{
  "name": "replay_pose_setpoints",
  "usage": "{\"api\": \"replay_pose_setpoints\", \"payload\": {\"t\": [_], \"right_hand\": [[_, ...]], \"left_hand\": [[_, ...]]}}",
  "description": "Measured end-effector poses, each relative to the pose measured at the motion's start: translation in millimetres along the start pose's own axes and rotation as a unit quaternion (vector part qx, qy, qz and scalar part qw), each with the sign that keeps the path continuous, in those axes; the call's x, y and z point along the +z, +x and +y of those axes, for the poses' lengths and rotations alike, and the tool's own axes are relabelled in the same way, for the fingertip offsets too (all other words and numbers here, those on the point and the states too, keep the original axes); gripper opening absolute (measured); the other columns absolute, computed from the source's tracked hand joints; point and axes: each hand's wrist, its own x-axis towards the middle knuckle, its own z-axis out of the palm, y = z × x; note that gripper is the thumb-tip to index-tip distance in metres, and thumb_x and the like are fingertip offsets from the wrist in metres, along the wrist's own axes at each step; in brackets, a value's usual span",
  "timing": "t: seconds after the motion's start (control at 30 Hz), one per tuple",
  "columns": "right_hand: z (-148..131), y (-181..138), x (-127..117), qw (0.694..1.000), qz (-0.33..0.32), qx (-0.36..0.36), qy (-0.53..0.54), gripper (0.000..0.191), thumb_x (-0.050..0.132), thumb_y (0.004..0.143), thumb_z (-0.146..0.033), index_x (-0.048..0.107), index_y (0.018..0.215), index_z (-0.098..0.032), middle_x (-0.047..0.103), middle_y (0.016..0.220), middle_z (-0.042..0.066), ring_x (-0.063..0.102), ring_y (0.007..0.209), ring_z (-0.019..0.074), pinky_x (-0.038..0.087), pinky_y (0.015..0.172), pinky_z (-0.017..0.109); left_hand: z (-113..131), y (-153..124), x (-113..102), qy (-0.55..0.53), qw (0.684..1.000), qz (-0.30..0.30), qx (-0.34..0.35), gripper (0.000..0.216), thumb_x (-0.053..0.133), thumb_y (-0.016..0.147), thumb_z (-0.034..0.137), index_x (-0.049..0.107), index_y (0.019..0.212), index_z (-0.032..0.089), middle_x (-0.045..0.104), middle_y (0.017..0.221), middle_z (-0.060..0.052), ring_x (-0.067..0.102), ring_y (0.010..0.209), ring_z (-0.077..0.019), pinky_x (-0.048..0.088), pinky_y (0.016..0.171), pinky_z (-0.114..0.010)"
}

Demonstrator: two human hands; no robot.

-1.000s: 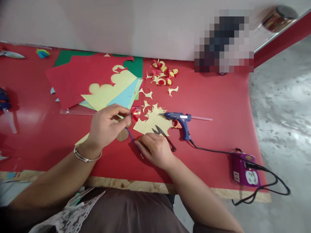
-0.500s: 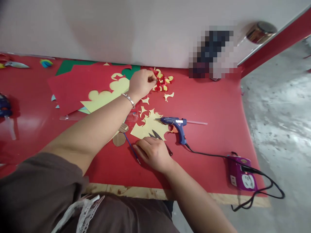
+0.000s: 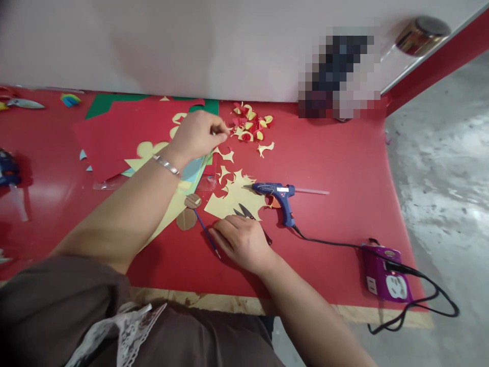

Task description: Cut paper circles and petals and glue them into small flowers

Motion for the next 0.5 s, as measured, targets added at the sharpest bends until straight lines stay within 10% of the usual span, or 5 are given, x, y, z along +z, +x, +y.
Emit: {"api": "replay_pose_setpoints", "payload": {"t": [0.27, 0.5], "right_hand": [[17.0, -9.0, -22.3, 0.991, 0.091, 0.097, -0.029, 0.017, 0.066, 0.107, -0.028, 0.073, 0.092, -0.021, 0.077, 0.079, 0.003, 0.069, 0.067, 0.0158, 0.051, 0.064, 0.029], [38.4, -23.8, -49.8, 0.927, 0.161, 0.299, -0.159, 0.024, 0.067, 0.100, -0.043, 0.075, 0.091, -0.023, 0.072, 0.080, 0.005, 0.064, 0.068, 0.0203, 0.048, 0.065, 0.033]], "left_hand": [[9.6, -123.3, -13.3, 0.061, 0.992, -0.113, -0.004, 0.006, 0.075, 0.085, 0.018, 0.074, 0.081, 0.022, 0.075, 0.084, -0.005, 0.065, 0.078, -0.0229, 0.041, 0.063, -0.034], [10.8, -150.5, 0.2, 0.111, 0.984, -0.135, -0.021, 0.022, 0.081, 0.090, 0.026, 0.071, 0.109, 0.021, 0.068, 0.115, -0.012, 0.062, 0.111, -0.0327, 0.056, 0.085, -0.041]]}}
